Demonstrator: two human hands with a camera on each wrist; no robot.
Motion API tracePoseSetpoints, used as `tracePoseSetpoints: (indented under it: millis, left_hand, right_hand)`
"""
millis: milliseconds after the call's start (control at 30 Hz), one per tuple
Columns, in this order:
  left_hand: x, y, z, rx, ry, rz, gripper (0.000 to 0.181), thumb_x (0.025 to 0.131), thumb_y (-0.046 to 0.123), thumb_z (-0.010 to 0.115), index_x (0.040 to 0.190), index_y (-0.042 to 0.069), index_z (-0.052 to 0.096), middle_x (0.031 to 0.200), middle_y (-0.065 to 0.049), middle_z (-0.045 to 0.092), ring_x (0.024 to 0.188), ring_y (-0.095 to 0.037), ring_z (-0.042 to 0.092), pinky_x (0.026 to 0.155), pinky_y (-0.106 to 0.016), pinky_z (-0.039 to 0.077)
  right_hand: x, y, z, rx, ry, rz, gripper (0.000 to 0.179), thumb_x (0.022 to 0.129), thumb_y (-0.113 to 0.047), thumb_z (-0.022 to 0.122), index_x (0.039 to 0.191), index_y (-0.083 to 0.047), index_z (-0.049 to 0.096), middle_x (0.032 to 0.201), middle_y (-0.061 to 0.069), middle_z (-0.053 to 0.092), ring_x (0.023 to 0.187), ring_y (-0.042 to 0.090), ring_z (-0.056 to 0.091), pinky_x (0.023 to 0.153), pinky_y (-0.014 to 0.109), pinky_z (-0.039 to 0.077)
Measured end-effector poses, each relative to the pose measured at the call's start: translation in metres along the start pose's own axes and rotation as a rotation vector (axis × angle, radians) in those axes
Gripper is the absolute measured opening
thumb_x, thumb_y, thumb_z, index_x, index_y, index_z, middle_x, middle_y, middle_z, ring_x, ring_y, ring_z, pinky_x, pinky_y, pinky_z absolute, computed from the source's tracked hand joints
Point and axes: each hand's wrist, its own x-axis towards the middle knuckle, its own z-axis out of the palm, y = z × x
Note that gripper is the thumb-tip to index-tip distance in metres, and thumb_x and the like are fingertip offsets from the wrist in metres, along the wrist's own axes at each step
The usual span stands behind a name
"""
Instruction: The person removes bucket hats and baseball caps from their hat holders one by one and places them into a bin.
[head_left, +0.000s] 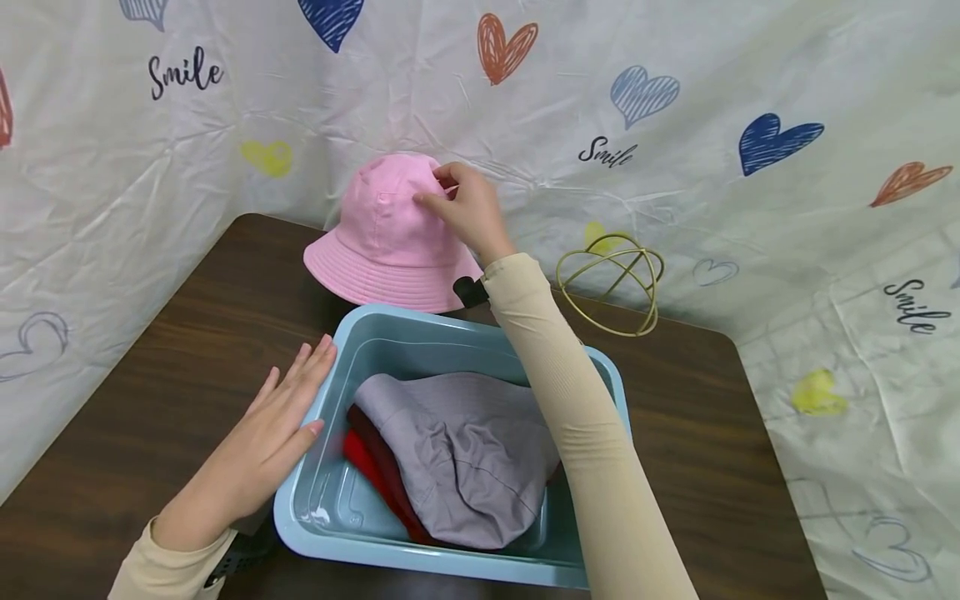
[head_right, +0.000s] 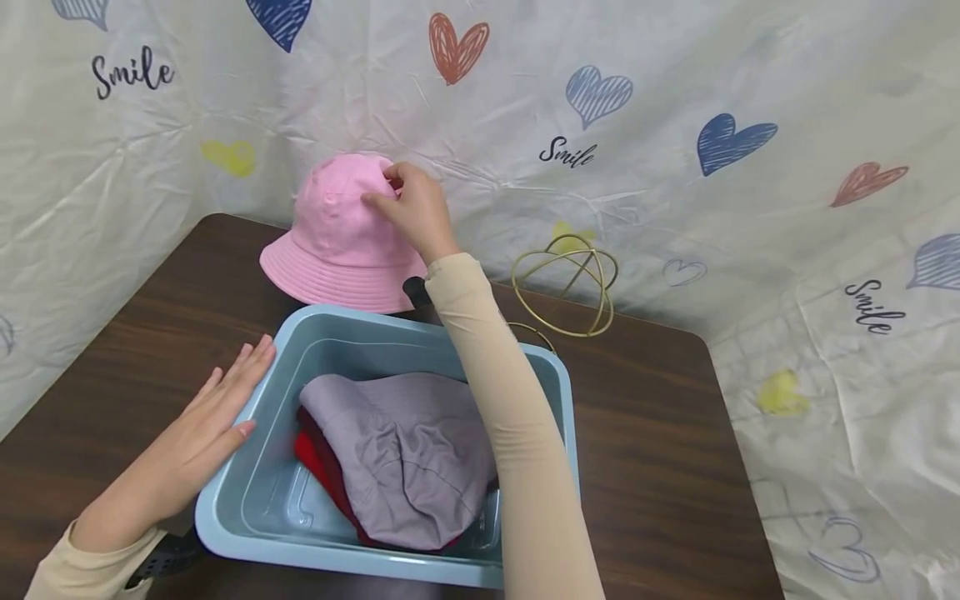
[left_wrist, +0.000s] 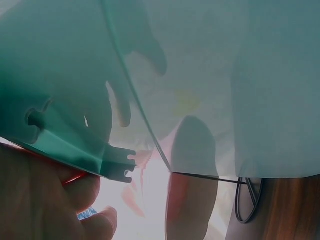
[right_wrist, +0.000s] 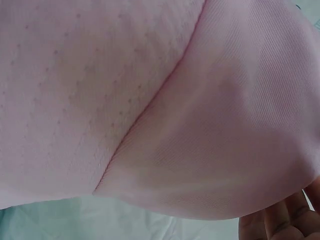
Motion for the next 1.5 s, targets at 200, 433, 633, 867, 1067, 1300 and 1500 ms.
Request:
tracePoseSetpoints:
  millis: [200, 433, 633, 867, 1067, 1300, 1500]
  left_hand:
    - [-0.001, 0.001, -0.001, 0.003, 0.0, 0.003, 0.07, 0.09, 0.011, 0.052, 0.152, 0.013, 0.018, 0.156, -0.008, 0.017, 0.144, -0.027, 0.008, 0.108, -0.062, 0.004]
    - [0.0, 0.0, -0.001, 0.006, 0.001, 0.009, 0.071, 0.09, 0.011, 0.052, 0.152, 0.012, 0.017, 0.156, -0.007, 0.017, 0.143, -0.029, 0.008, 0.108, -0.062, 0.004]
    - [0.0, 0.0, -0.001, 0.0, 0.001, 0.011, 0.07, 0.091, 0.011, 0.051, 0.152, 0.013, 0.017, 0.156, -0.008, 0.018, 0.143, -0.03, 0.008, 0.108, -0.062, 0.003]
    - [0.0, 0.0, -0.001, 0.001, -0.004, 0.006, 0.07, 0.091, 0.012, 0.051, 0.152, 0.013, 0.017, 0.156, -0.009, 0.018, 0.143, -0.032, 0.009, 0.108, -0.062, 0.003]
    - [0.0, 0.0, -0.001, 0.004, -0.001, 0.007, 0.07, 0.091, 0.012, 0.052, 0.152, 0.012, 0.017, 0.156, -0.009, 0.018, 0.143, -0.031, 0.008, 0.108, -0.062, 0.002]
    - [-0.001, 0.002, -0.002, -0.007, -0.003, -0.003, 0.071, 0.09, 0.012, 0.052, 0.152, 0.013, 0.018, 0.156, -0.008, 0.017, 0.143, -0.032, 0.009, 0.108, -0.063, 0.003]
    - [-0.001, 0.003, -0.003, -0.007, -0.005, -0.015, 0.071, 0.09, 0.013, 0.052, 0.152, 0.014, 0.017, 0.156, -0.008, 0.017, 0.143, -0.034, 0.009, 0.108, -0.063, 0.002]
  right_hand:
    - [0.001, 0.0, 0.001, -0.015, 0.002, 0.012, 0.037, 0.083, -0.019, 0.073, 0.114, -0.002, 0.062, 0.1, 0.009, 0.063, 0.087, 0.016, 0.055, 0.073, 0.017, 0.043]
    - [0.003, -0.001, 0.002, -0.037, 0.023, 0.018, 0.03, 0.084, -0.017, 0.072, 0.107, -0.001, 0.062, 0.088, 0.007, 0.056, 0.082, 0.015, 0.049, 0.071, 0.019, 0.04]
    - [0.003, -0.003, 0.001, -0.121, 0.046, -0.052, 0.016, 0.087, -0.013, 0.068, 0.087, -0.003, 0.057, 0.072, 0.004, 0.046, 0.071, 0.016, 0.044, 0.065, 0.022, 0.035]
    - [0.004, 0.001, 0.003, -0.043, 0.12, -0.027, 0.018, 0.085, -0.016, 0.071, 0.076, -0.004, 0.059, 0.07, 0.002, 0.055, 0.069, 0.012, 0.049, 0.062, 0.017, 0.037]
    - [0.004, -0.002, 0.001, -0.06, 0.185, -0.036, 0.015, 0.083, -0.016, 0.073, 0.077, -0.002, 0.07, 0.07, 0.003, 0.063, 0.065, 0.01, 0.051, 0.059, 0.018, 0.038]
    - [0.004, -0.009, -0.002, -0.03, 0.247, -0.026, 0.019, 0.086, -0.019, 0.071, 0.077, -0.002, 0.068, 0.071, 0.001, 0.058, 0.068, 0.01, 0.049, 0.062, 0.018, 0.038]
    - [0.005, -0.02, -0.008, 0.063, 0.302, 0.013, 0.019, 0.091, -0.022, 0.064, 0.085, -0.005, 0.061, 0.076, 0.001, 0.055, 0.072, 0.01, 0.049, 0.064, 0.017, 0.038]
